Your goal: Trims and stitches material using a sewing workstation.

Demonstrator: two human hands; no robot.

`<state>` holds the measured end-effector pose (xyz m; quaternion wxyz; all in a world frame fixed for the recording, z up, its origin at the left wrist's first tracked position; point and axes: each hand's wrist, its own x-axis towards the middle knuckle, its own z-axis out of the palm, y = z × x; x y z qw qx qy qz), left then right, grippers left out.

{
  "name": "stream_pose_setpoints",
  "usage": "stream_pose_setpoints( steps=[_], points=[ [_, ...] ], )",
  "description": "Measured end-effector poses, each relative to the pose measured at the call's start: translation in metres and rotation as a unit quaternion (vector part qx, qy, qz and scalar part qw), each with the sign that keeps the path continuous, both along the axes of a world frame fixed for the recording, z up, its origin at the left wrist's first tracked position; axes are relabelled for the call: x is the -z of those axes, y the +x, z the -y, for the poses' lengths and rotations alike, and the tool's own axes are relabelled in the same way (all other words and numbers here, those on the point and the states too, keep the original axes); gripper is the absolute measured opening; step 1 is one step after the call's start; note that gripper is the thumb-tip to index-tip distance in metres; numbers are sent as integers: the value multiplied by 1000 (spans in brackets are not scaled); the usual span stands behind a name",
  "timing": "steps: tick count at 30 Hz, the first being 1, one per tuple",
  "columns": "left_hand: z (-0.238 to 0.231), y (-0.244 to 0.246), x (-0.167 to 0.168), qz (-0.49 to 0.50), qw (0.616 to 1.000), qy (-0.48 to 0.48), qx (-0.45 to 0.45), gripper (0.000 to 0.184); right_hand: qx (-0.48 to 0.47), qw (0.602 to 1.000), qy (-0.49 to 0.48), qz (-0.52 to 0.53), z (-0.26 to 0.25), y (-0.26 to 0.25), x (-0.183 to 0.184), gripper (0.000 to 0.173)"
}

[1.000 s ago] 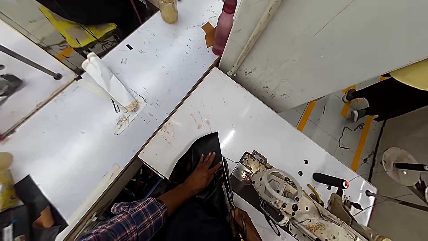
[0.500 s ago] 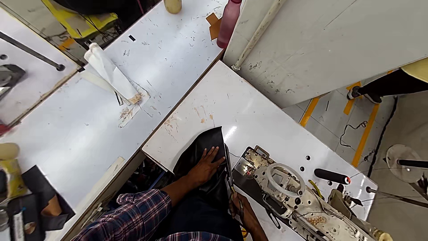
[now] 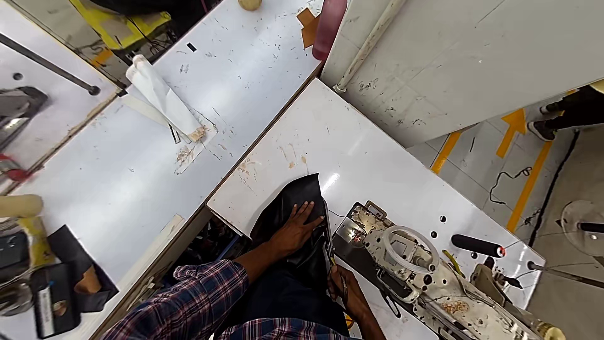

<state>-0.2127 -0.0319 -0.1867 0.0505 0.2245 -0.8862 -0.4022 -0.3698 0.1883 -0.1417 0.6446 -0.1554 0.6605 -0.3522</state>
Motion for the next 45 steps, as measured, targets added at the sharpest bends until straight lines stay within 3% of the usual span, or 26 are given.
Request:
stream_pose_setpoints(
  steps=[9,45],
  points=[
    [-1,0,3,-2,1000,-6,-5,45,4,1000,-7,19,-1,0,3,57],
    [-2,-4,1,23,1000,-15,-4,45,19,998,-18,57,0,-3,2,49]
  ],
)
